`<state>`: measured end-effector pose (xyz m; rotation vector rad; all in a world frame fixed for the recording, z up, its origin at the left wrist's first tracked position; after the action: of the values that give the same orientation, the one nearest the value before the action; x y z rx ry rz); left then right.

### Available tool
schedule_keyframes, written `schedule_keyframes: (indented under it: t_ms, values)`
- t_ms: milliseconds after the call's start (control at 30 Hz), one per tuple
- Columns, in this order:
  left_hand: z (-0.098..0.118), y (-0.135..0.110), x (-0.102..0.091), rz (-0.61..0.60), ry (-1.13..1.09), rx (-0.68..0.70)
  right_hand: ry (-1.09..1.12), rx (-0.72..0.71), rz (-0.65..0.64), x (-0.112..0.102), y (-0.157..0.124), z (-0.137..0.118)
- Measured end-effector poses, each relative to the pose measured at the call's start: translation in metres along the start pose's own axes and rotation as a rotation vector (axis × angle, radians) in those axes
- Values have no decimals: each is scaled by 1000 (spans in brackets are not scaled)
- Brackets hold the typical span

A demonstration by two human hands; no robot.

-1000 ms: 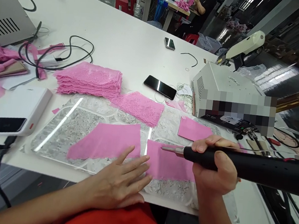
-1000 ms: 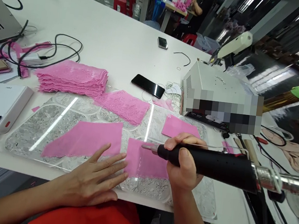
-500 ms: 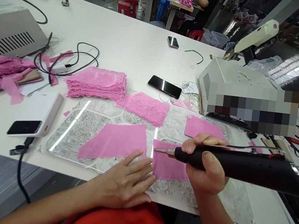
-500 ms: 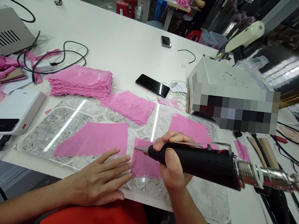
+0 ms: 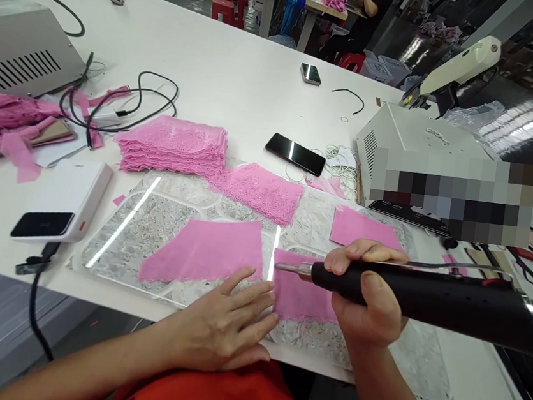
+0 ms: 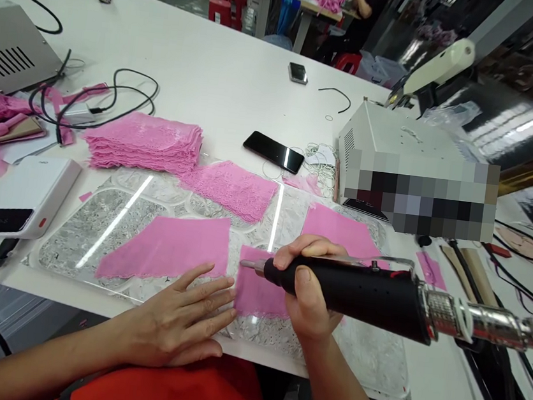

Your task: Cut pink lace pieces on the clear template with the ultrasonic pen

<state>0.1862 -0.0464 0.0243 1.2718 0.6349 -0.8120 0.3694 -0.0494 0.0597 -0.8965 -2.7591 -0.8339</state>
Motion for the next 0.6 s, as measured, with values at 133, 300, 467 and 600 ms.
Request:
schedule_keyframes:
  t_ms: [133, 300, 467, 600]
  values:
    - [0, -1, 1, -13, 5, 8, 3, 13, -26, 3, -1, 0]
    - [0, -1, 0, -29, 15, 12, 13, 21, -19, 1, 0, -4]
    - [1, 2, -2, -31, 11, 23, 63, 59, -65, -2, -4, -8]
    - [-1, 4, 0, -47, 1, 10, 84, 125, -88, -3, -10, -6]
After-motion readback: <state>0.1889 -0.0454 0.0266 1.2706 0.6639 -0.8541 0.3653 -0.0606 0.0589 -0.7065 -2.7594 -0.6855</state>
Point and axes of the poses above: each hand's wrist, its own y-axis towards the middle knuckle, its own x-axis out of the palm, z = x × y, the point moved 8 cm from there along y, towards the middle knuckle
